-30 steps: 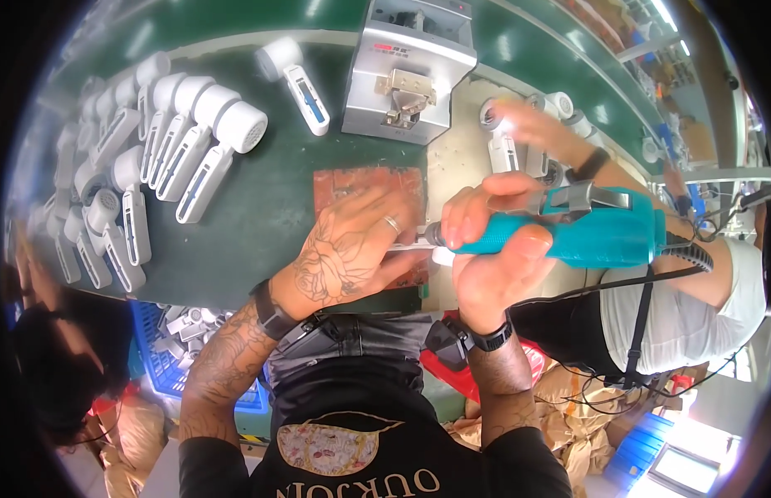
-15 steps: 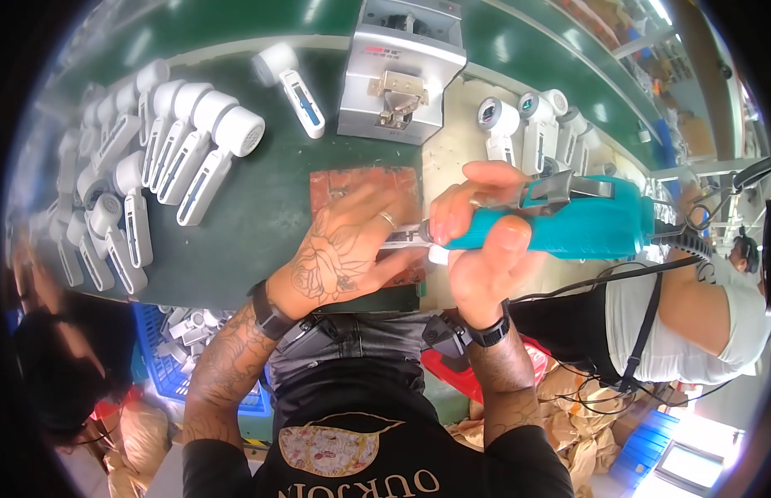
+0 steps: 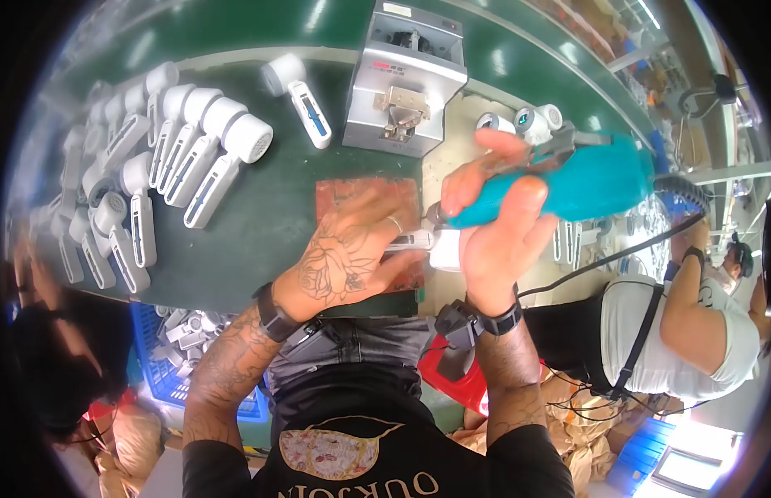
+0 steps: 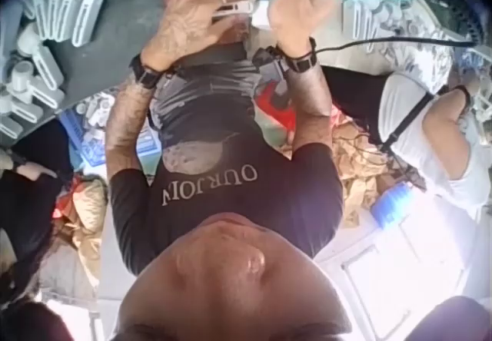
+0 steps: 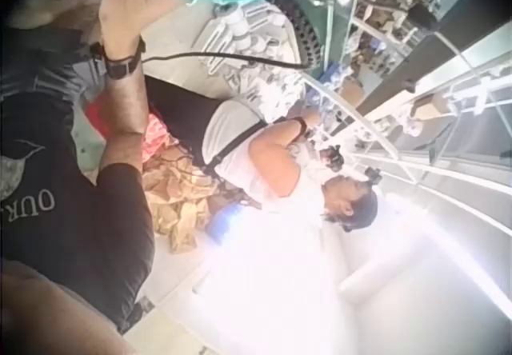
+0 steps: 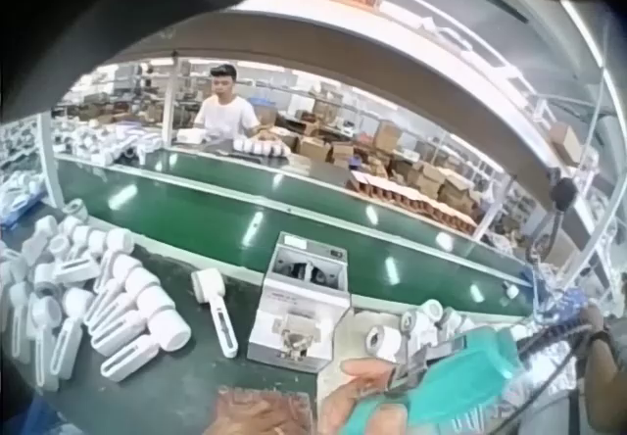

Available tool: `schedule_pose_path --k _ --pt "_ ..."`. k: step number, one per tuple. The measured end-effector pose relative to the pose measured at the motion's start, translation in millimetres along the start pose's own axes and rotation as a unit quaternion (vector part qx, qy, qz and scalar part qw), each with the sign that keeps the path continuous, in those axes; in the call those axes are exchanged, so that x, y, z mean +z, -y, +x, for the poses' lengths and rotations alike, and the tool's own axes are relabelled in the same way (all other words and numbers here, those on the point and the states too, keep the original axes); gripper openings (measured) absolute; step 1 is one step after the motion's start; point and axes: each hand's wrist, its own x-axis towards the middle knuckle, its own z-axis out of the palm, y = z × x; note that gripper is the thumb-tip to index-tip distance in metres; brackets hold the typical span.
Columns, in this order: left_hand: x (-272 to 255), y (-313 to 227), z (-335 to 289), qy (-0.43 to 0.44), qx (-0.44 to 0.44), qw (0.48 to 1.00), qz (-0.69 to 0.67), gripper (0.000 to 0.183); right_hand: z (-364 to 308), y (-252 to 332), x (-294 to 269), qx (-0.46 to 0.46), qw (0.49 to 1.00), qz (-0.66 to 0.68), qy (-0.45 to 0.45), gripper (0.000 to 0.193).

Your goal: Assembling handheld electronic fans using an electric screwdriver on a production line.

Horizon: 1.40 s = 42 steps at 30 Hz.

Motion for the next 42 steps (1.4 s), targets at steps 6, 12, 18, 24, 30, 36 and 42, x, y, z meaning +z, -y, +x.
schedule_pose_path --k 6,12,18,24,30,36,42 --pt "-5.1 9.3 9.3 -0.036 -0.047 0.996 0.06 0.032 55.9 -15.8 19.5 -0.025 0.997 -0.076 0.005 0.05" --pt "-9.1 14.1 3.6 -0.051 0.01 0.997 0.062 0.04 88.3 -43.3 42.4 -0.04 0.994 -0.101 0.024 0.038" --pt "-8.3 13.9 7.0 -0.036 -0.001 0.998 0.05 0.043 85.7 -58.4 34.4 0.001 0.994 -0.098 0.044 0.036" --pt "-6.0 21.1 3.3 -0.038 -0.01 0.997 0.061 0.043 45.5 -21.2 21.4 0.048 0.994 -0.088 0.04 0.041" --pt "-7.2 19.8 4.8 -0.025 -0.013 0.998 0.05 0.041 21.8 -11.1 3.1 0.047 0.996 -0.05 0.05 0.05" --pt "-6.7 17.5 5.3 -0.025 -0.022 0.998 0.047 0.04 15.3 -18.2 -1.4 0.038 0.995 -0.06 0.065 0.05" --pt "-7.3 17.5 4.2 -0.023 -0.02 0.998 0.049 0.041 11.9 -20.6 -2.8 0.046 0.996 -0.027 0.069 0.049"
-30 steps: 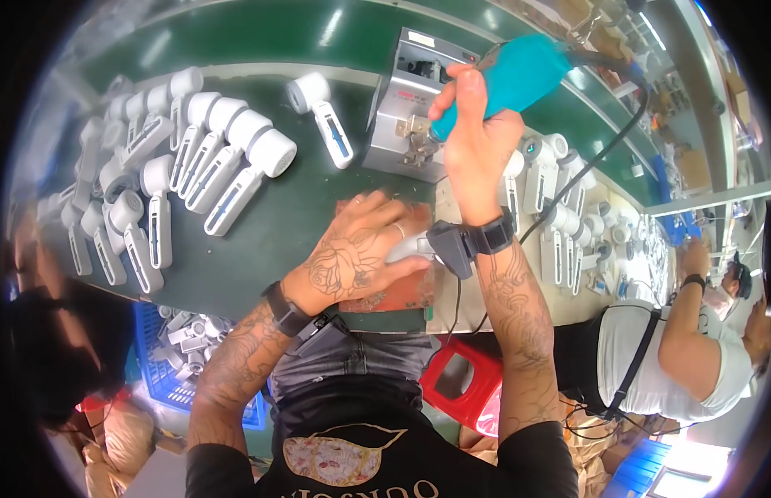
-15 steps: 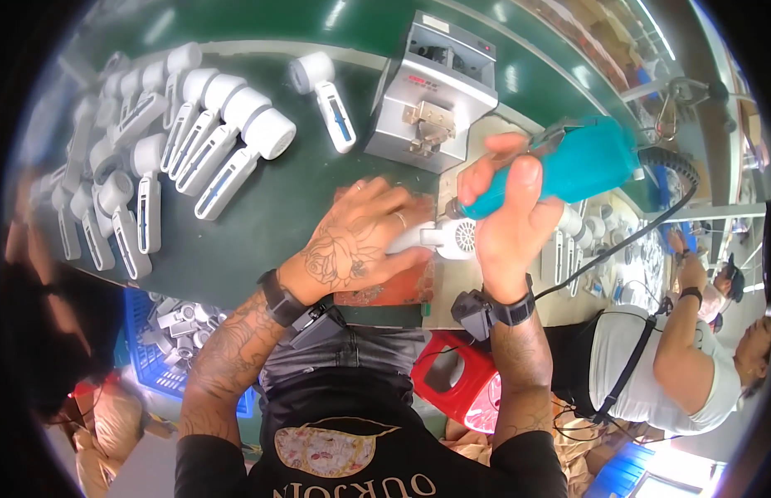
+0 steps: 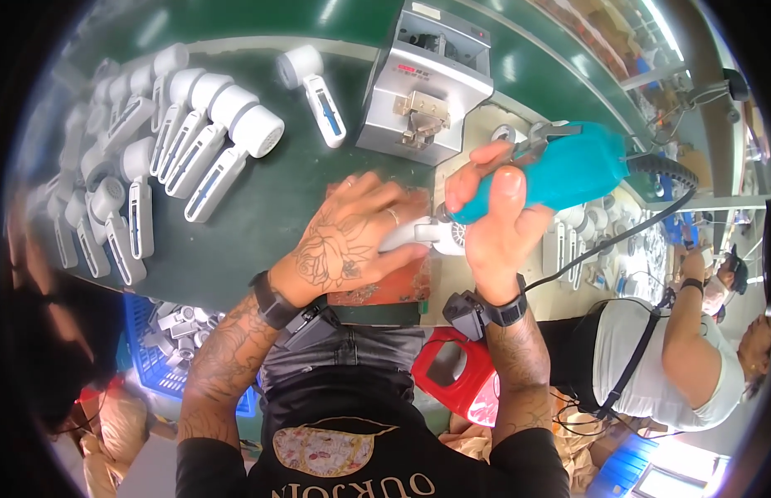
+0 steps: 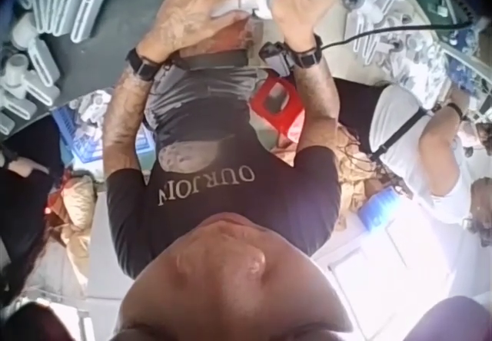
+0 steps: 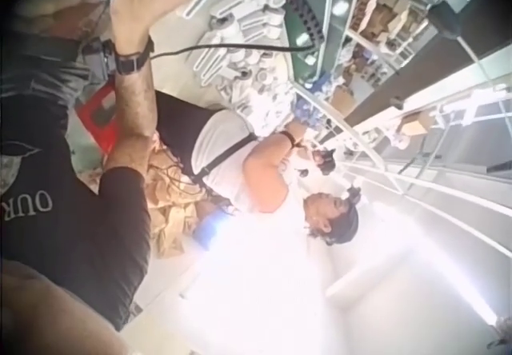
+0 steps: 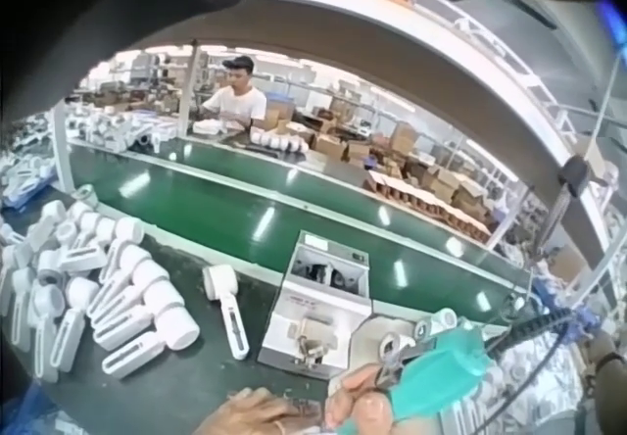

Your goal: Assembling handheld electronic fans using an electric screwdriver on a production line.

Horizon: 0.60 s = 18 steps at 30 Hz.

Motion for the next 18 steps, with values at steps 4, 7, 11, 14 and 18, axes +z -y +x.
schedule_pose_path --k 4,7,11,14,18 --pt "0.0 0.9 2.3 0.005 0.023 0.999 0.023 0.046 0.5 -9.6 -4.8 0.004 1.0 0.005 0.025 0.046" --pt "2.6 2.0 3.9 -0.014 0.038 0.999 0.036 0.046 -1.3 -10.1 -1.6 0.015 0.999 0.022 0.026 0.043" --pt "1.1 -0.2 2.7 0.016 0.005 1.0 0.024 0.04 -1.0 -9.2 2.4 0.011 1.0 -0.01 0.016 0.041" --pt "2.2 1.8 0.6 -0.011 0.014 1.0 0.025 0.039 -0.5 -11.3 1.3 0.007 1.0 -0.009 0.024 0.04" --pt "0.8 -1.8 3.2 -0.01 0.017 1.0 0.016 0.039 15.5 5.4 6.9 0.034 0.998 -0.049 -0.008 0.038"
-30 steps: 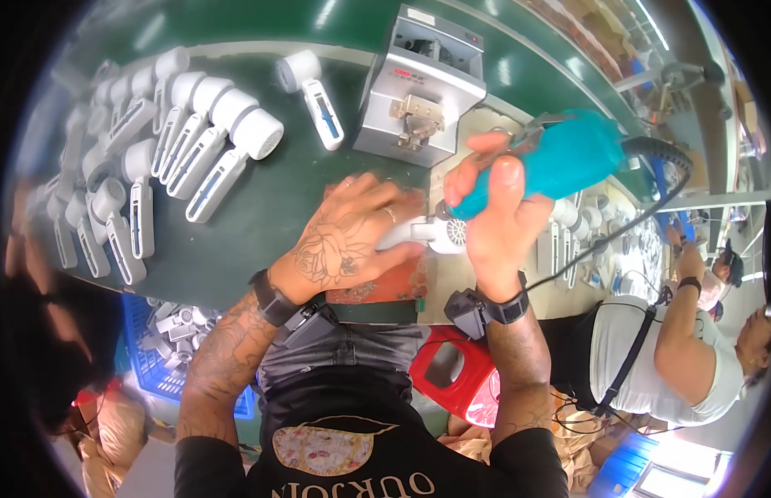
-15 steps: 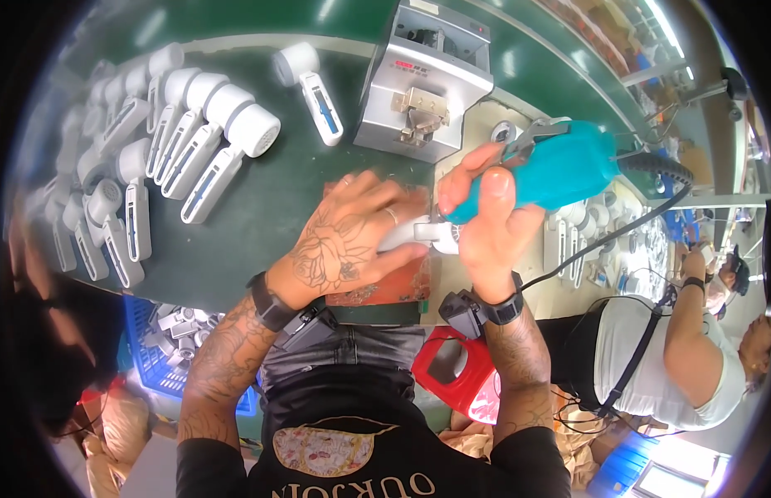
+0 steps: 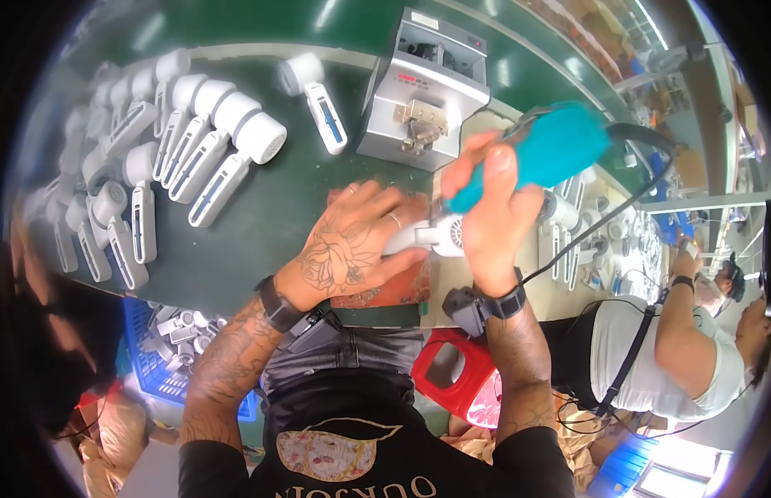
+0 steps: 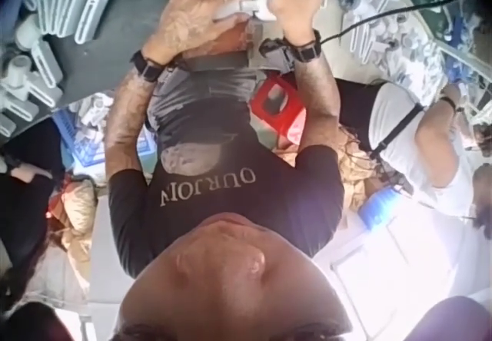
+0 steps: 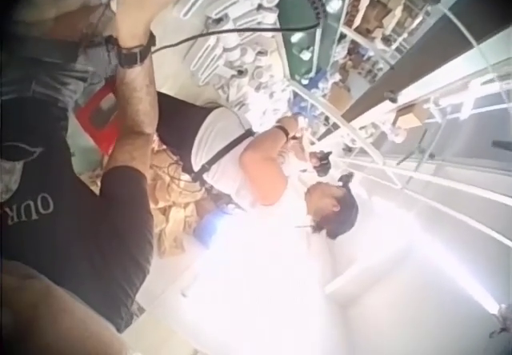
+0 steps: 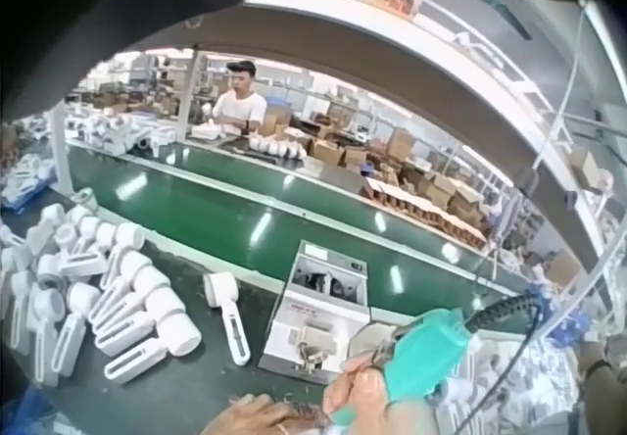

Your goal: Assembling handheld electronic fans using an electric screwdriver on a production line.

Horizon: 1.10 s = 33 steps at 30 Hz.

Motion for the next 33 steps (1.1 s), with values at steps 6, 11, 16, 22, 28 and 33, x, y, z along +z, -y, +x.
schedule_pose_path --k 6,11,16,22,28,33 --pt "-2.0 3.7 -8.3 -0.027 0.014 0.999 -0.007 0.037 63.5 -12.9 32.7 -0.144 0.989 -0.027 -0.038 0.034" --pt "2.0 1.1 -5.5 -0.043 0.029 0.998 -0.025 0.037 65.3 -27.2 26.8 -0.107 0.993 -0.036 -0.014 0.033" --pt "-3.3 7.6 -12.1 -0.02 0.013 1.0 0.009 0.037 34.5 -2.7 31.8 -0.041 0.999 -0.032 -0.017 0.034" --pt "-7.0 2.3 -3.4 0.015 0.014 1.0 -0.007 0.037 -26.5 14.0 -14.0 -0.045 0.997 0.064 0.026 0.052" --pt "-5.8 2.5 -5.4 0.025 0.016 1.0 -0.009 0.037 -38.7 6.9 -12.8 -0.017 0.998 0.054 0.002 0.057" --pt "-6.3 1.8 -3.7 0.041 0.01 0.999 -0.009 0.038 -44.1 -5.4 -14.0 0.008 0.998 0.057 0.006 0.053"
